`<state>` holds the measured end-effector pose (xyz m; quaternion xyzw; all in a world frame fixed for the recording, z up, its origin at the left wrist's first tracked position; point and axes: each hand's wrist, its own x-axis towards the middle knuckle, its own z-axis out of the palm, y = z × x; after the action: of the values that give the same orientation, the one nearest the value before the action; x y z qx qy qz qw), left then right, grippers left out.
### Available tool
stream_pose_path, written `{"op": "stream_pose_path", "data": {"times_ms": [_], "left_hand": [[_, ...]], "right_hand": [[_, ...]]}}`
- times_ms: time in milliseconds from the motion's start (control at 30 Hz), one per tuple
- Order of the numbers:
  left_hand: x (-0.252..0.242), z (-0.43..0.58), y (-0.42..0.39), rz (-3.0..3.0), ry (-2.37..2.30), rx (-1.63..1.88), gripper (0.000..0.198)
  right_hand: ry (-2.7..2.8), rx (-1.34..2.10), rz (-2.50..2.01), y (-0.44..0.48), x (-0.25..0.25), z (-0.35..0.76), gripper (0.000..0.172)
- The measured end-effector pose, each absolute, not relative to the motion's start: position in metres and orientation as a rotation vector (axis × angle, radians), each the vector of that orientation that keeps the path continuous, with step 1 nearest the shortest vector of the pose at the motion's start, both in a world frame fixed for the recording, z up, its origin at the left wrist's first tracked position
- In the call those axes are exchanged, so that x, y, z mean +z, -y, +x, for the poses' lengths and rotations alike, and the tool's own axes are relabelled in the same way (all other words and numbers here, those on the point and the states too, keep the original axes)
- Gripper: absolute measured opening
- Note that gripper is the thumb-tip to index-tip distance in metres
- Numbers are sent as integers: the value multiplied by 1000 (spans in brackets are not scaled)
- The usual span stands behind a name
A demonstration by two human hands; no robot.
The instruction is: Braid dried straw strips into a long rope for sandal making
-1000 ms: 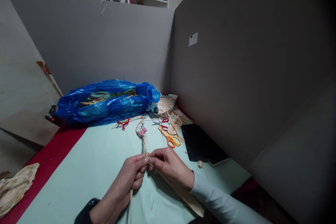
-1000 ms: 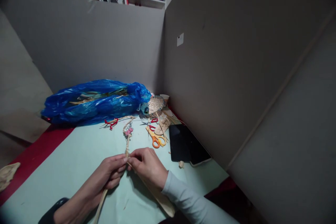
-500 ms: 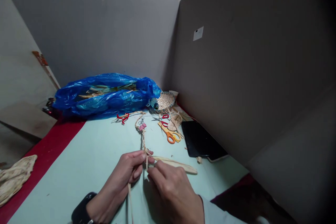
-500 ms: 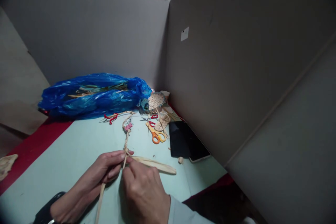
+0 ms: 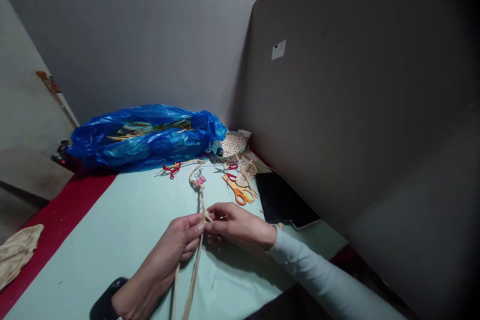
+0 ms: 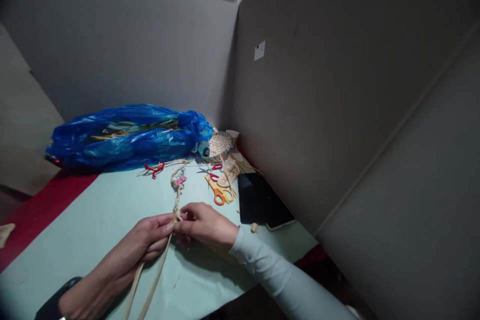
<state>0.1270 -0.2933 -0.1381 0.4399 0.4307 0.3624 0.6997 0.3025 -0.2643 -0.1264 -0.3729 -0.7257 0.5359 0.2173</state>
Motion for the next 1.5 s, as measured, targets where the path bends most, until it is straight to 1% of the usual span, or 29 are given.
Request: {"op": "stream_pose_path", "data": {"times_ms": [67,167,233,333,500,567,633,733,800,900,1000,1033,1100,1133,1167,1233,1267,1300,1333,1400,1500], "left_hand": [[-139,127,295,985,-961,800,34],[-143,128,296,988,-973,814,32],[-145,128,296,1002,-996,832,33],[-147,130,296,1048,-1037,837,33],[-144,136,301,1221,-1154,869,21],[-141,134,304,1318,-1238,871,16],[-136,129,306,1434,-1370,859,14],[-126,120,312,1604,-1591,795,27],[-122,119,319,1647,-1656,740,32],[-126,132,329,1750,-1618,678,28],[-139,153,336,1973,-1636,554,20],[-143,160,338,2032,-1655,508,25],[-149,167,340,2096,-1698,437,41],[-149,167,340,2101,-1699,399,45],[-146,165,340,2093,-1683,377,43],[-137,153,339,2044,-1616,404,25],[-131,145,336,2012,-1582,473,14],[-124,136,332,1951,-1571,582,8],[-119,128,327,1862,-1575,644,8],[-113,119,314,1610,-1627,772,22],[-119,124,296,1251,-1201,800,25]], "right_hand": [[1923,1561,-1050,260,-136,296,26],[1894,1476,-1106,260,-143,293,25],[1855,1483,-1118,261,-144,294,24],[1825,1519,-1097,261,-147,296,19],[1800,1422,-1061,266,-156,291,37],[1750,1372,-1086,268,-157,289,38],[1731,1312,-1110,270,-158,287,35],[1735,1261,-1117,271,-160,288,31],[1731,1275,-1095,271,-161,288,31],[1678,1358,-1040,270,-159,288,29],[1569,1556,-975,270,-152,291,28],[1528,1628,-958,271,-149,292,29],[1462,1725,-939,272,-143,294,29],[1441,1739,-933,273,-141,296,28],[1427,1737,-927,273,-140,297,27],[1408,1725,-912,273,-139,298,28],[1396,1726,-904,273,-139,298,28],[1387,1741,-894,273,-140,299,29],[1375,1765,-887,272,-140,299,28],[1368,1823,-878,271,-142,298,28],[1370,1876,-804,270,-142,298,33]]}}
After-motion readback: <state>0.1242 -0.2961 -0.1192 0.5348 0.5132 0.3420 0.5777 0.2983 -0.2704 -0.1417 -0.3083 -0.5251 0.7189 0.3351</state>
